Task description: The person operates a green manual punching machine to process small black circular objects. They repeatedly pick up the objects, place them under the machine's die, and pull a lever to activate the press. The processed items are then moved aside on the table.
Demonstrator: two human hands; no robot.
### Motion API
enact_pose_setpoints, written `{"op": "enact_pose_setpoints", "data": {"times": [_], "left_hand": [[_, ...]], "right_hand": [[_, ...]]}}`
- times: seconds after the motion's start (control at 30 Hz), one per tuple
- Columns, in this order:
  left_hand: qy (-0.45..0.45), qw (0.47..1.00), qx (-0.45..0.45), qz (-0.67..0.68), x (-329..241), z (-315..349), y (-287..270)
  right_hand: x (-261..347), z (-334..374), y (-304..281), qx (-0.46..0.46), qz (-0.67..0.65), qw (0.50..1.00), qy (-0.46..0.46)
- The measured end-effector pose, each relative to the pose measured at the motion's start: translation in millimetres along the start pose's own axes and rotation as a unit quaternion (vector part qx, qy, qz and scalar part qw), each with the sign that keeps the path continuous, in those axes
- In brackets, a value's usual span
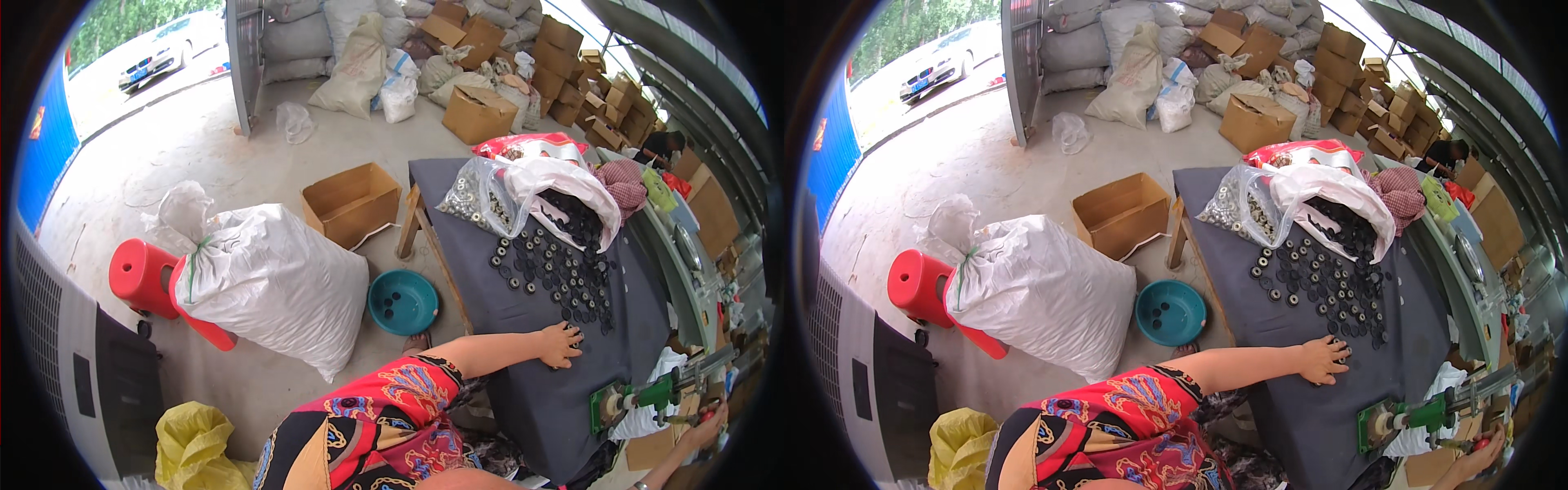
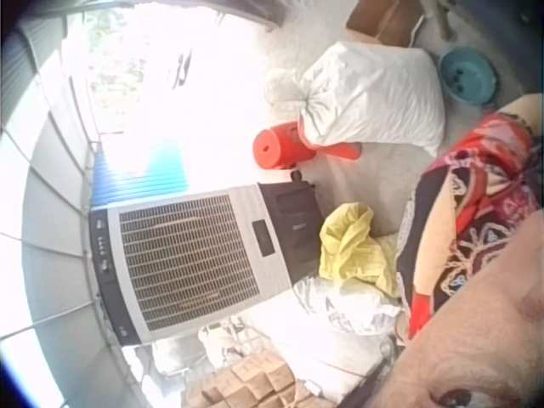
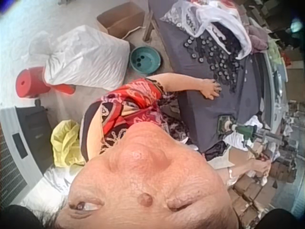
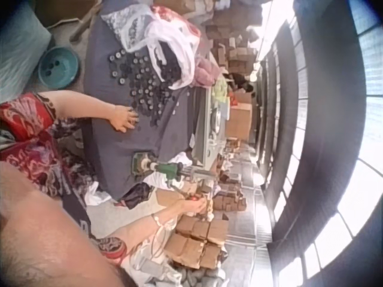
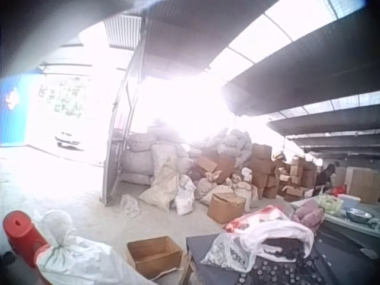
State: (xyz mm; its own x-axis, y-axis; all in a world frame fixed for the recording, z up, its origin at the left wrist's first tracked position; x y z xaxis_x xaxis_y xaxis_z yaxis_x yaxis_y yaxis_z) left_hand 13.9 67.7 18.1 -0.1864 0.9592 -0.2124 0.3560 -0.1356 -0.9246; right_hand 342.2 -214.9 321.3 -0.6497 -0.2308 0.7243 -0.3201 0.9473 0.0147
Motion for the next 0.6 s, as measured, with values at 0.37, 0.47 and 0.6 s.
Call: {"op": "enact_pose_setpoints", "data": {"times": [0.37, 0.47, 0.6], "left_hand": [[0.015, 0.991, -0.13, -0.011, -17, 7, -40], [0.031, 0.983, -0.182, 0.002, -33, 20, -71], [0.033, 0.969, -0.235, 0.074, -38, 41, -120]], "right_hand": [[2, -2, 11, 0.017, -0.016, 1.0, 0.004], [-5, -16, 4, 0.035, 0.026, 0.999, 0.028], [-14, -31, 17, 0.04, 0.027, 0.999, 0.011]]}}
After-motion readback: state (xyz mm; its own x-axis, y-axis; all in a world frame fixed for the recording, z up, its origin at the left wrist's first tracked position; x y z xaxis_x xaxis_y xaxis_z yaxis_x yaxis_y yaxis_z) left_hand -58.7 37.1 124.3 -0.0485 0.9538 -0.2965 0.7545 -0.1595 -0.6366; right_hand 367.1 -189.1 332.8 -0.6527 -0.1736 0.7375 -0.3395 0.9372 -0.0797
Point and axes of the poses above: each hand's wrist, its own z-axis away from the middle knuckle, its own y-axis out of the palm, x = y × z, the point moved 10 cm from there along -z, towards the middle knuckle, and after that the axes turned 1 degree about -x, right-handed, at the moved point
